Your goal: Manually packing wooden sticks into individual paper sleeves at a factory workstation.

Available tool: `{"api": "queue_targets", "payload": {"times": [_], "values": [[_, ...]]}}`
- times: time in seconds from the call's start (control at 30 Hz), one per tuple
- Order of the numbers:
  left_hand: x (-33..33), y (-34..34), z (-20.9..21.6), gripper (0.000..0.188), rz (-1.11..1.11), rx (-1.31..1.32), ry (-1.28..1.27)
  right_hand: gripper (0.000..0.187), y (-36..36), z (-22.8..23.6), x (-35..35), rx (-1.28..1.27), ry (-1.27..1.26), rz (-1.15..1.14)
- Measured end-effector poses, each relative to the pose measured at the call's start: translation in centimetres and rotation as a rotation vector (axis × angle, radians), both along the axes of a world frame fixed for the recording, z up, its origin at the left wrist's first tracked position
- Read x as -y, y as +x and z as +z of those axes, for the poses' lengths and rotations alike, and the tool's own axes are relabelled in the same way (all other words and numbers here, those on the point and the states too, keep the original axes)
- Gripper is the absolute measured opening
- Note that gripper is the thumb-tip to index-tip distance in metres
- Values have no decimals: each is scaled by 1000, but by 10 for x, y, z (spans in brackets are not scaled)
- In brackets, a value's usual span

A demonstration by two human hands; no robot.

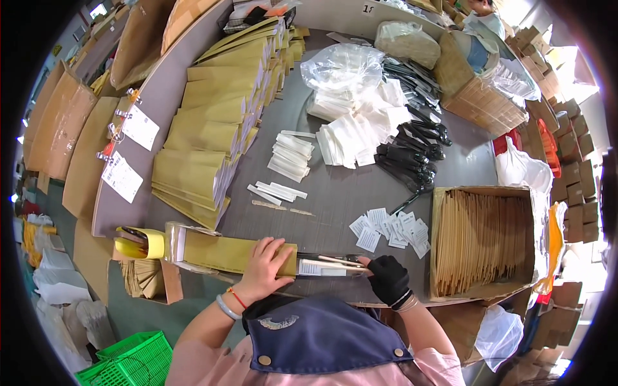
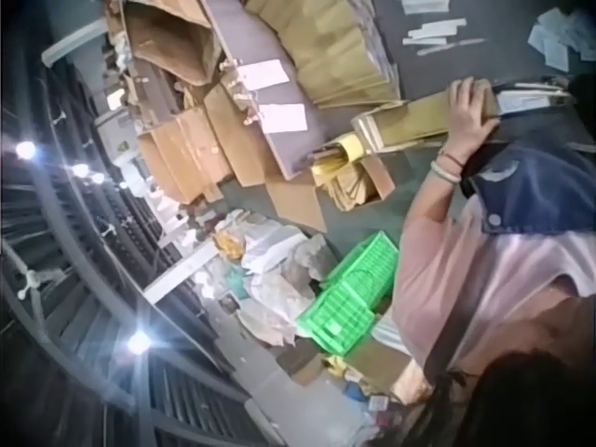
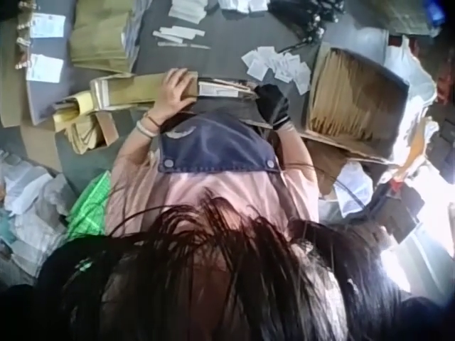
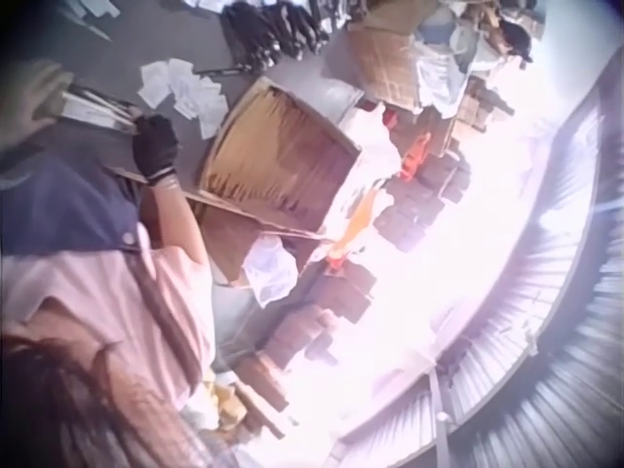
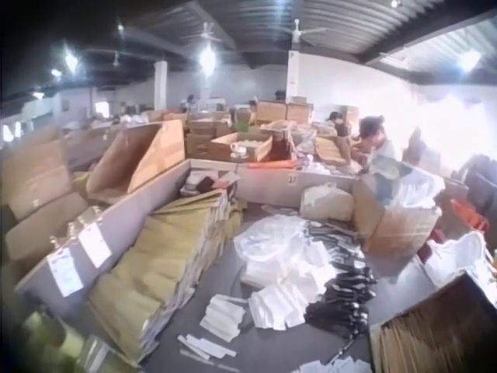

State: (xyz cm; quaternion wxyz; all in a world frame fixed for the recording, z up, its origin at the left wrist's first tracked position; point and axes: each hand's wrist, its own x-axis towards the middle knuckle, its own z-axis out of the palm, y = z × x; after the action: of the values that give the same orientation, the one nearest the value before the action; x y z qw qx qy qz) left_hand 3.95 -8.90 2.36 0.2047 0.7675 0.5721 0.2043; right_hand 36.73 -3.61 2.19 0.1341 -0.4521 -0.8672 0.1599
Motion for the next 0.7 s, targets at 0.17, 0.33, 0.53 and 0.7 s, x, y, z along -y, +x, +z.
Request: {"api": "queue_targets", "payload": {"times": [0.17, 0.33, 0.53, 0.7], "values": [[-7, -4, -5, 67, -78, -3, 48, 46, 3, -8, -8, 118, 62, 124], [-15, 27, -12, 64, -111, 61, 60, 29, -51, -25, -5, -25, -114, 186], [-18, 40, -9, 76, -120, 11, -4, 18, -9, -27, -7, -168, -152, -87], [-32, 56, -9, 70, -167, -20, 56, 32, -73, -37, 14, -508, -281, -142]]}}
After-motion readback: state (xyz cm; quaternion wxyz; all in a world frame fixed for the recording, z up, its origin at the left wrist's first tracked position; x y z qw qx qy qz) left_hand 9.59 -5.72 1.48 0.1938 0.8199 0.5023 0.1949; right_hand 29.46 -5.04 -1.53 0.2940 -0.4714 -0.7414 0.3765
